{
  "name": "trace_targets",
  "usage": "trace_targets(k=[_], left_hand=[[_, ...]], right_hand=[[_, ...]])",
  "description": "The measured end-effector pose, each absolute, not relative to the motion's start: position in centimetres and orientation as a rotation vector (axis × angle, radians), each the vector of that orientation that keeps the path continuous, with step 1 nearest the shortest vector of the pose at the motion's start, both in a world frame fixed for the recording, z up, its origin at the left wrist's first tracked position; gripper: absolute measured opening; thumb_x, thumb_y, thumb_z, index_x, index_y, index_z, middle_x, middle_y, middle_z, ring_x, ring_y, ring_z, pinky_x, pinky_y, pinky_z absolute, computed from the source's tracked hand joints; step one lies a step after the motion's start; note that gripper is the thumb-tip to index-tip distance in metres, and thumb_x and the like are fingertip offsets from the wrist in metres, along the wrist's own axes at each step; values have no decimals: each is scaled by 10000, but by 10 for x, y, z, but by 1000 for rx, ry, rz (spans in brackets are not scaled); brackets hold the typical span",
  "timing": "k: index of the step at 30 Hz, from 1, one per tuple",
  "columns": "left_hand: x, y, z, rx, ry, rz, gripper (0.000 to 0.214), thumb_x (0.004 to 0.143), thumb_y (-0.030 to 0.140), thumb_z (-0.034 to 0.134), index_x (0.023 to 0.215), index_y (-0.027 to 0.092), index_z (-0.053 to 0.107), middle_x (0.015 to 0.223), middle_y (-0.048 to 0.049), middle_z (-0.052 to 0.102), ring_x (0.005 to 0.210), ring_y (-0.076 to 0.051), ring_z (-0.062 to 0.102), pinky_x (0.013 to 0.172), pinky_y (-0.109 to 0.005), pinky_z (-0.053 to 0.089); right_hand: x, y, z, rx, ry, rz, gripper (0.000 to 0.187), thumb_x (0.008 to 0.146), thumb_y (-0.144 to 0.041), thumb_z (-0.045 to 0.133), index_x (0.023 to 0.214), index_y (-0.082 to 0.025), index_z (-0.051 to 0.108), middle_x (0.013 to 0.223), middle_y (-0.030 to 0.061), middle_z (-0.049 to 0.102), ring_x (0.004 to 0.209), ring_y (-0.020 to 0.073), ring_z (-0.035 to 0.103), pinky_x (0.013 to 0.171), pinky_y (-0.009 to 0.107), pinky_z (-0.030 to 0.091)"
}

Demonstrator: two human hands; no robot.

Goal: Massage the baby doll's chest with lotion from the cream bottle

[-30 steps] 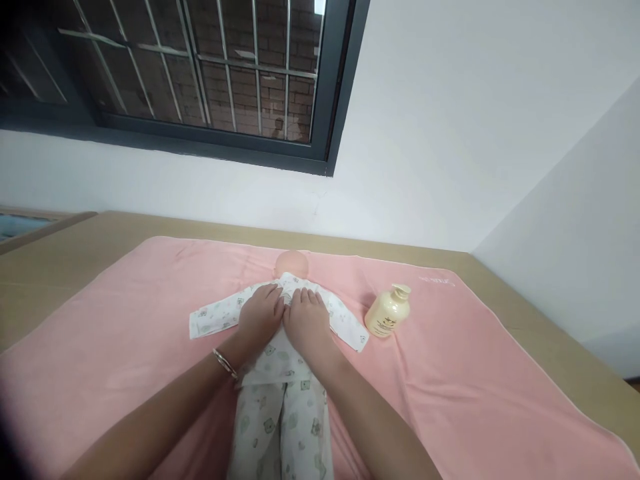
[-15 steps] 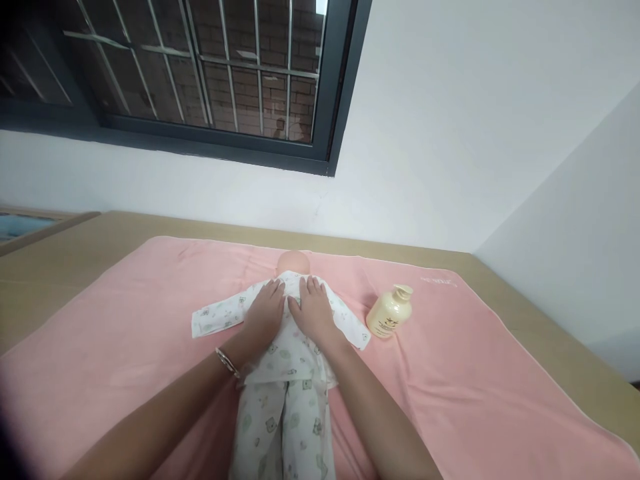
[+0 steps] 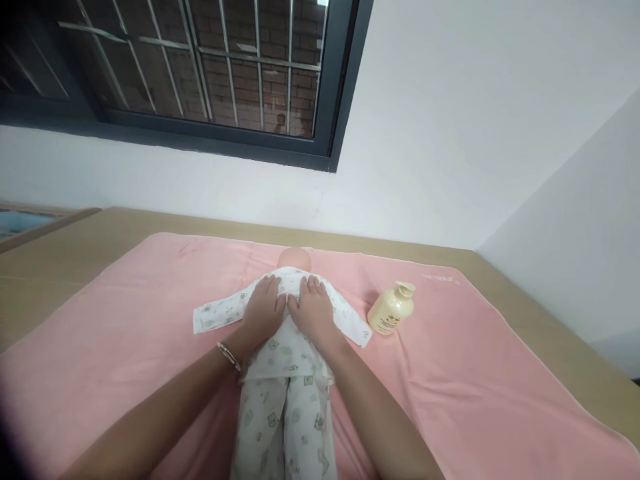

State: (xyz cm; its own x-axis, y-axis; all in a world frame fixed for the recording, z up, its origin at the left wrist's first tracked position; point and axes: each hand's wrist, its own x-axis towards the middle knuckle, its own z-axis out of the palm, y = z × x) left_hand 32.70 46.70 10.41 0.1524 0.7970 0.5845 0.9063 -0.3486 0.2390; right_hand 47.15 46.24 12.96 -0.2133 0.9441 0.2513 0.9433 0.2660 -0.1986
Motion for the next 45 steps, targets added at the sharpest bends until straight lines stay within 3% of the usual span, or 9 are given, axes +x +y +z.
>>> trace_targets(k=[7, 35, 45], left_hand=[[323, 476, 90, -2324, -1664, -1101, 431, 885, 219, 427, 1272, 41, 495, 1337, -204, 521, 1310, -328, 413, 1119, -511, 342], [324, 473, 93, -2313, -1650, -1123, 421, 895, 241, 407, 1283, 101, 490, 1315, -171, 540, 1289, -315, 435, 1093, -529, 370], [324, 470, 94, -2311, -1608, -1069, 401, 930, 254, 357, 1261, 95, 517, 1303, -192, 549, 1276, -317, 454, 1076, -534, 379]], right_hand=[[473, 467, 117, -1658, -2172, 52, 565, 975, -329, 402, 1445, -19, 344, 1476, 199, 314, 1393, 284, 218, 1149, 417, 145], [473, 465, 114, -1627, -2114, 68, 548, 969, -328, 392, 1438, -44, 372, 1477, 176, 326, 1389, 265, 232, 1155, 408, 145], [472, 463, 116, -1637, -2138, 24, 528, 984, -333, 388, 1427, -45, 389, 1459, 189, 350, 1374, 299, 254, 1139, 458, 166]])
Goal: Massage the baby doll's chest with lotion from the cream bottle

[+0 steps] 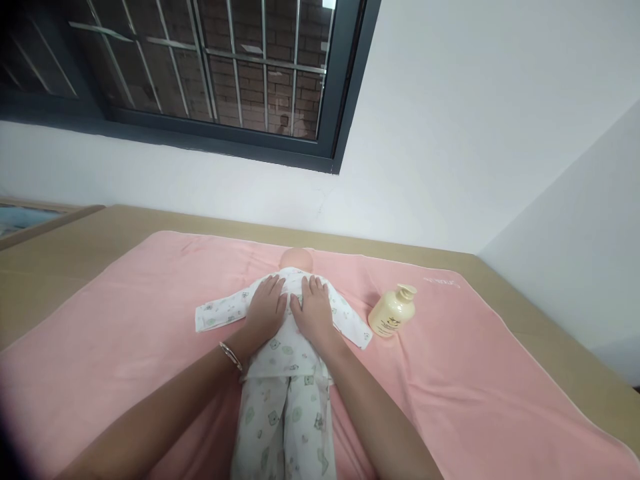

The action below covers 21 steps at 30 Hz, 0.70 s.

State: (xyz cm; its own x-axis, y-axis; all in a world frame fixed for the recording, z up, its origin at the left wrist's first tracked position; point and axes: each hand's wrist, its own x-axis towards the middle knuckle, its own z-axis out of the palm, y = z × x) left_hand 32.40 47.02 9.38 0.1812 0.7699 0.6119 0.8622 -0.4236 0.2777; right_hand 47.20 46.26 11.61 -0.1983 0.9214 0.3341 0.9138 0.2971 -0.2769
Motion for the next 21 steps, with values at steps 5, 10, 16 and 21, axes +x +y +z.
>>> trace_targets(k=[5, 10, 16, 21], left_hand=[[324, 472, 92, -2316, -1624, -1103, 409, 929, 263, 365, 1281, 105, 501, 1322, -177, 539, 1293, -311, 436, 1089, -533, 364], [324, 471, 93, -2342, -1613, -1071, 410, 945, 262, 339, 1284, 89, 491, 1316, -182, 539, 1295, -315, 431, 1097, -531, 350], [323, 473, 93, -2314, -1617, -1116, 397, 906, 244, 402, 1269, 118, 501, 1293, -166, 554, 1262, -314, 457, 1079, -526, 377], [323, 472, 95, -2306, -1554, -1137, 357, 902, 226, 402, 1218, 128, 536, 1248, -161, 573, 1227, -302, 482, 1058, -513, 404]], right_hand=[[469, 460, 121, -1665, -2174, 0, 473, 993, -293, 407, 1416, -84, 427, 1441, 188, 379, 1358, 327, 280, 1117, 495, 195], [466, 458, 127, -1647, -2202, -1, 415, 1000, -239, 394, 1402, -169, 469, 1442, 168, 382, 1350, 321, 303, 1098, 493, 232], [476, 469, 122, -1562, -2181, 70, 465, 971, -300, 471, 1415, -164, 447, 1457, 139, 373, 1368, 264, 284, 1137, 429, 188], [478, 475, 121, -1510, -2249, 58, 476, 969, -255, 440, 1430, -143, 415, 1464, 132, 363, 1375, 268, 264, 1137, 443, 184]])
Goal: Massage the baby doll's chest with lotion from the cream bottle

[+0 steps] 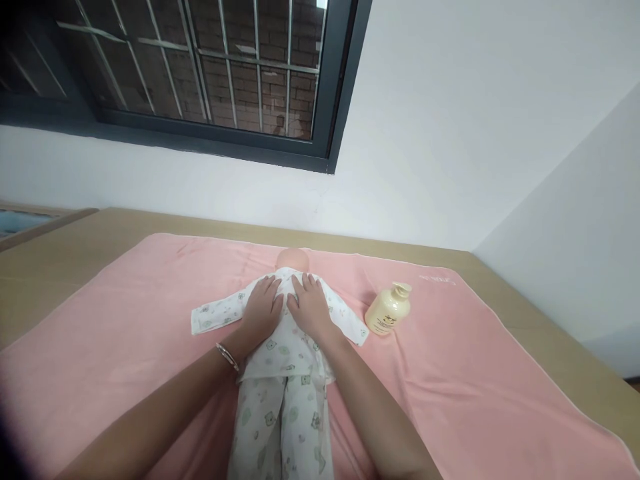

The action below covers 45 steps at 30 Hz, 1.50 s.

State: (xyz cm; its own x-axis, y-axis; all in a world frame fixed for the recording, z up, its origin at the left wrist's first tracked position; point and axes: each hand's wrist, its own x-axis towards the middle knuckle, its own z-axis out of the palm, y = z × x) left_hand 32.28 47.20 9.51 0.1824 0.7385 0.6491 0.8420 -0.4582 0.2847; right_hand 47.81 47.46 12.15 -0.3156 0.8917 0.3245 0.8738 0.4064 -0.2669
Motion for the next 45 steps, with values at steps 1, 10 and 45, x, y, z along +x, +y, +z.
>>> trace_targets(k=[1, 10, 45], left_hand=[[323, 471, 96, -2305, -1531, -1155, 338, 907, 222, 394, 1196, 140, 549, 1229, -154, 582, 1205, -290, 498, 1048, -502, 418], [325, 462, 106, -2256, -1527, -1186, 220, 901, 229, 430, 1024, 164, 600, 1064, -125, 635, 1028, -261, 565, 938, -444, 491], [322, 467, 97, -2296, -1338, -1327, 227, 915, 174, 433, 1056, 164, 610, 1104, -106, 644, 1065, -236, 571, 967, -431, 488]], right_hand=[[477, 474, 123, -1511, -2269, 46, 469, 969, -234, 424, 1429, -145, 416, 1466, 128, 362, 1374, 272, 262, 1133, 453, 188], [461, 452, 130, -1630, -2239, -121, 401, 999, -225, 376, 1362, -108, 499, 1369, 167, 473, 1311, 286, 373, 1087, 403, 299], [466, 459, 125, -1623, -2244, -42, 482, 989, -255, 375, 1433, -68, 398, 1460, 166, 360, 1370, 302, 270, 1125, 444, 233]])
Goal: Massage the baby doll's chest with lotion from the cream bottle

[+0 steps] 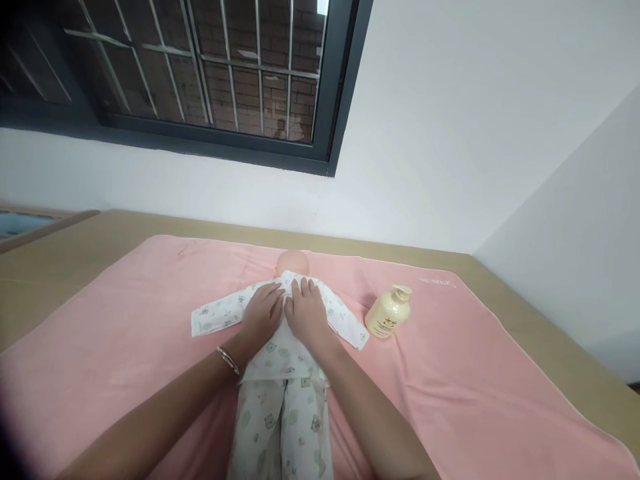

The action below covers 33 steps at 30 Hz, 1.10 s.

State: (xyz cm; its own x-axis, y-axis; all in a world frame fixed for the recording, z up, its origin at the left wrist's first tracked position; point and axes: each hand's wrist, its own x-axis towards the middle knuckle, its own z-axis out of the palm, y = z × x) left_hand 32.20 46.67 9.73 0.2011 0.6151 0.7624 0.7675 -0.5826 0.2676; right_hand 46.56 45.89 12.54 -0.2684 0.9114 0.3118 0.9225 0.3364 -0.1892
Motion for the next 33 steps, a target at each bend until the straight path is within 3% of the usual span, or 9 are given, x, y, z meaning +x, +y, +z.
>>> trace_targets(k=[4, 7, 14, 33], left_hand=[[323, 463, 100, -2252, -1374, -1320, 212, 909, 184, 446, 1032, 158, 616, 1049, -108, 659, 1011, -240, 585, 924, -426, 508], [323, 464, 100, -2267, -1496, -1230, 265, 900, 211, 452, 1108, 131, 595, 1116, -137, 641, 1058, -270, 573, 952, -459, 493], [322, 471, 93, -2303, -1627, -1132, 404, 894, 233, 440, 1257, 74, 518, 1300, -181, 561, 1247, -309, 483, 1078, -493, 403], [322, 470, 93, -2311, -1637, -1153, 399, 903, 250, 410, 1259, 107, 520, 1305, -159, 563, 1250, -297, 483, 1076, -500, 404]], right_hand=[[458, 447, 128, -1636, -2233, -179, 453, 979, -234, 385, 1389, -57, 459, 1385, 188, 453, 1327, 302, 348, 1109, 411, 261], [460, 448, 130, -1665, -2202, -101, 447, 980, -274, 404, 1380, -91, 481, 1378, 168, 470, 1314, 299, 371, 1098, 404, 276], [466, 462, 118, -1656, -2150, 21, 539, 988, -324, 412, 1463, -76, 344, 1501, 166, 282, 1400, 283, 198, 1141, 420, 161], [467, 463, 112, -1644, -2133, 34, 537, 986, -334, 395, 1460, -85, 353, 1504, 155, 281, 1401, 276, 197, 1146, 416, 154]])
